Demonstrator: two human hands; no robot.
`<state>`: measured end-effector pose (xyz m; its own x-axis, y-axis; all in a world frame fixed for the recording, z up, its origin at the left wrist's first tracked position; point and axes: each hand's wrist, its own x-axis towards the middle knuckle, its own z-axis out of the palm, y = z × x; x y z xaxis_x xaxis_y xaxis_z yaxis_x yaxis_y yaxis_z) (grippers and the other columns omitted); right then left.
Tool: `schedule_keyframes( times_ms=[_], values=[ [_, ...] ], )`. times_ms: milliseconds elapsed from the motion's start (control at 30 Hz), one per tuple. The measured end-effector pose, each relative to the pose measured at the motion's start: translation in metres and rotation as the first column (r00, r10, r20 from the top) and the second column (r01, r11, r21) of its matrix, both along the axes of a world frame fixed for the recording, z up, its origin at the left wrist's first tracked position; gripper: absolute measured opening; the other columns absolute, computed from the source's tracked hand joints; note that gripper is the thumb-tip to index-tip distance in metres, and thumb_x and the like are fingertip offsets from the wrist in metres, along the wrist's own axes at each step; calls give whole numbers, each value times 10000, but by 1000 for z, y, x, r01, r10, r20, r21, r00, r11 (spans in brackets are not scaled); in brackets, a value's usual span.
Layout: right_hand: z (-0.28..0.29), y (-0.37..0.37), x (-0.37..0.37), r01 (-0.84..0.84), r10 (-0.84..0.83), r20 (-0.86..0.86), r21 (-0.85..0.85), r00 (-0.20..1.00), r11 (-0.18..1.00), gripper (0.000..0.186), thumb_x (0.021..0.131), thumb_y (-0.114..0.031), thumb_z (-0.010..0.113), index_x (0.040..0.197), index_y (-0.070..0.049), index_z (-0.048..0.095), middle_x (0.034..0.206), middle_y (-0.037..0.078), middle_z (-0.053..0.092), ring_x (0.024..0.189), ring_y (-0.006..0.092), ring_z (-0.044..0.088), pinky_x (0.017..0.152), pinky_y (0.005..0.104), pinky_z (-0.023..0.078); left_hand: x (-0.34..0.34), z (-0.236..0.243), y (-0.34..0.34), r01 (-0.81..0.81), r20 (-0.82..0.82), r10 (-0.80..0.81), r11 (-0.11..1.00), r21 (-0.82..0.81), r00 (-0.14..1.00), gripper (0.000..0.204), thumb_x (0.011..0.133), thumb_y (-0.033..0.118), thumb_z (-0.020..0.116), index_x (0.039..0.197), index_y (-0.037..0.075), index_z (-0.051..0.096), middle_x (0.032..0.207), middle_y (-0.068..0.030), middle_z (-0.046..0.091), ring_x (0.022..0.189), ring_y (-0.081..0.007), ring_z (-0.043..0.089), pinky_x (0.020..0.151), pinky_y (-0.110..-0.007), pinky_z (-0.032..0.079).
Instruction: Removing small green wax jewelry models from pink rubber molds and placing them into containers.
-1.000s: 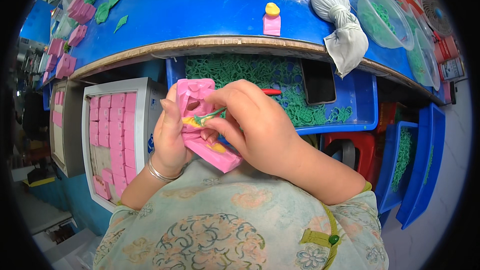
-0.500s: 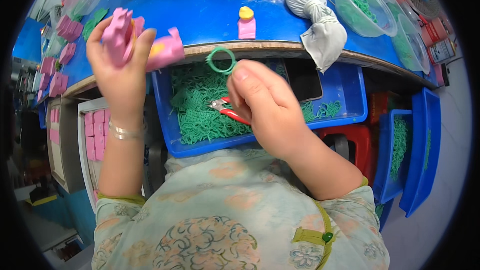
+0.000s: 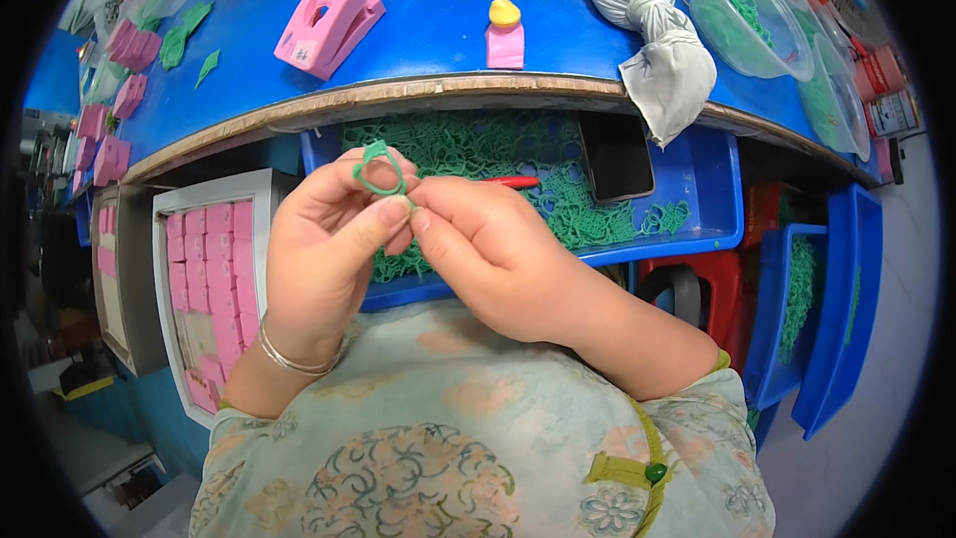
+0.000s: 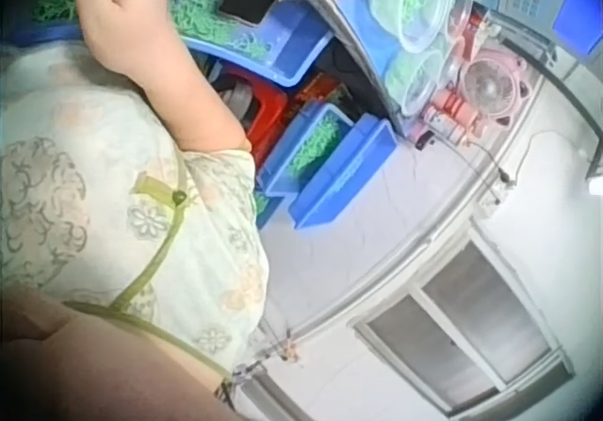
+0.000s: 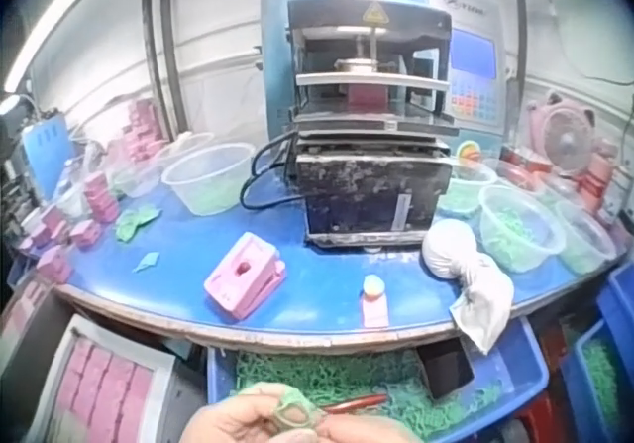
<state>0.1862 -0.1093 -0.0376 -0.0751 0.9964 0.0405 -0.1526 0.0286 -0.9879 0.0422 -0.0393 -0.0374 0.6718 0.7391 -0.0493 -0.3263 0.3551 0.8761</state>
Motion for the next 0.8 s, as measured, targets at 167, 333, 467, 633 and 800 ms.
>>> schedule_keyframes(
  times_ms=[167, 333, 467, 633, 800],
  values=[
    [-2, -1, -1, 3, 8, 114, -99, 993, 995, 230, 902, -136, 402, 769, -3, 533, 663, 18, 502, 578, 106, 449, 532, 254, 367, -3, -10, -7, -129, -152, 256, 816, 564, 955, 98, 813, -21, 568, 902, 6, 596, 970, -85, 550, 825, -136, 512, 682, -235, 428],
    [-30, 3, -14, -60, -60, -256, -435, 965, 898, 242, 890, -198, 436, 718, -54, 526, 582, -13, 471, 483, 54, 377, 437, 211, 280, -8, 0, -5, -79, 64, 419, 18, 997, 906, 48, 779, 8, 628, 817, 21, 602, 846, -102, 584, 758, -255, 555, 657, -305, 452],
    [-22, -1, -3, 71, -93, -53, -323, 994, 944, 173, 898, -124, 432, 809, -28, 545, 697, 7, 533, 611, 63, 475, 555, 217, 392, -12, 3, -23, -145, -97, 181, 943, 298, 979, 87, 840, 12, 579, 926, 0, 587, 850, -78, 630, 695, -130, 577, 635, -243, 476],
    [6, -7, -5, 107, -116, -214, -51, 970, 993, 124, 863, -24, 512, 984, -1, 530, 945, 36, 561, 821, 98, 555, 750, 246, 458, -18, -3, -21, -20, -45, 20, 1000, 16, 999, 112, 835, -22, 574, 945, -6, 564, 884, -53, 608, 744, -79, 565, 635, -212, 468],
    [2, -6, -7, 94, -93, -293, -10, 952, 995, 126, 851, -15, 537, 975, 7, 540, 937, 49, 569, 808, 107, 564, 728, 241, 466, -14, -7, -24, -32, -24, 33, 999, 35, 999, 116, 829, -45, 569, 936, -3, 555, 915, -36, 585, 779, -66, 547, 643, -203, 451]
  ],
)
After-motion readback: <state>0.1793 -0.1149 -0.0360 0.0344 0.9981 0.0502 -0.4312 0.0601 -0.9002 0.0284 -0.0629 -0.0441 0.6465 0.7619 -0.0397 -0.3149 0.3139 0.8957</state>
